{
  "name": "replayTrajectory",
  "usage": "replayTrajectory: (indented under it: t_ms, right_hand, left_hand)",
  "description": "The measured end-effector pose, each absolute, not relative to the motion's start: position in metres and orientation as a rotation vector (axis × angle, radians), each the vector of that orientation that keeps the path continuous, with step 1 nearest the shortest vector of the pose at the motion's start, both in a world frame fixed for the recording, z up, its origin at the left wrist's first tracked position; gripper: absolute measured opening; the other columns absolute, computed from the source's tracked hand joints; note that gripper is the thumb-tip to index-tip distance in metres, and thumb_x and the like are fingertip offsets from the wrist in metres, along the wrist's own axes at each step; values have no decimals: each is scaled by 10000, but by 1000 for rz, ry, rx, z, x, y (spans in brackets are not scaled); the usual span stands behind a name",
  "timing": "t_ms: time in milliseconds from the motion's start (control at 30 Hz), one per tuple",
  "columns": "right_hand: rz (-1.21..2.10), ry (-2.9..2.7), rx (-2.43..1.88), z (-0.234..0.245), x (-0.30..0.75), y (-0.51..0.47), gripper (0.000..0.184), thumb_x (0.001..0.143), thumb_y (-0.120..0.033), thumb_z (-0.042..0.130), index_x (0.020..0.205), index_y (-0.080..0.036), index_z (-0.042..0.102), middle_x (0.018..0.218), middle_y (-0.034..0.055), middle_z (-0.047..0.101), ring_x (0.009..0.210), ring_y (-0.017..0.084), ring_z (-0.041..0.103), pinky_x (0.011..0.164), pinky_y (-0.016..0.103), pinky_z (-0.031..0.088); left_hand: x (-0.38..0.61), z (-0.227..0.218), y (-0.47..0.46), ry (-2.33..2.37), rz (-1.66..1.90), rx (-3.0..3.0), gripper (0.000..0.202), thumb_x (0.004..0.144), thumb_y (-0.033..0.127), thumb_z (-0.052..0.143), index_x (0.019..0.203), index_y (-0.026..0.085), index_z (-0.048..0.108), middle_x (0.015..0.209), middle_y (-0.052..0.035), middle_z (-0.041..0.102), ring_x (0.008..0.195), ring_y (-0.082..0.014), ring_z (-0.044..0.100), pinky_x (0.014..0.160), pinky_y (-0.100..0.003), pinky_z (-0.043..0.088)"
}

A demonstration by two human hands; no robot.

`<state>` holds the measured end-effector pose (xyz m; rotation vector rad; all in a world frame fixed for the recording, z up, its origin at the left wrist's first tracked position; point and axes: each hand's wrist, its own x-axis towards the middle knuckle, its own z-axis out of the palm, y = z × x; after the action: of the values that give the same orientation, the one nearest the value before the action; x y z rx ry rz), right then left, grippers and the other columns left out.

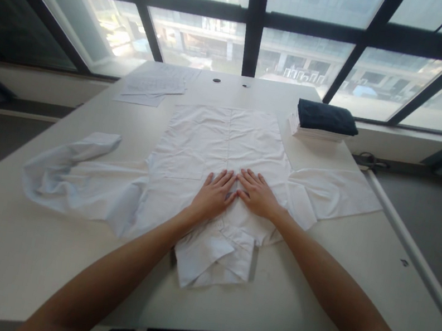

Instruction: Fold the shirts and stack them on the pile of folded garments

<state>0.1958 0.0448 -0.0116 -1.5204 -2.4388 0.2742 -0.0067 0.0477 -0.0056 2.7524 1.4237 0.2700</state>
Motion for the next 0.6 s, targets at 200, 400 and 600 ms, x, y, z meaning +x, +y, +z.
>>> replayTrajectory:
  t_ms: [200,400,600]
  right_hand:
    - [266,-2438,-1518,-12,196,45,595,1052,-356,424,1610,-152,391,1698,113,313,1587,264,237,1283,508,191]
    - [268,-2436,-1527,-12,196,45,600,1047,-364,426,1608,-155,395,1700,107,309,1589,253,233,1285,500,185]
    - [262,-2425,-1595,-9,196,43,612,1054,-421,417,1615,-176,387,1709,109,285,1593,264,218,1283,517,175]
  left_hand:
    - [-7,-8,49,1419,269,2744,594,1080,447,337,1617,195,366,1681,-64,349,1574,-256,287,1275,-551,251]
    - [-7,-8,49,1424,260,2731,594,1080,454,328,1620,208,362,1686,-59,338,1578,-252,276,1280,-546,236]
    - [-7,-6,48,1425,255,2736,595,1077,445,339,1619,202,360,1686,-60,343,1579,-247,273,1280,-538,240]
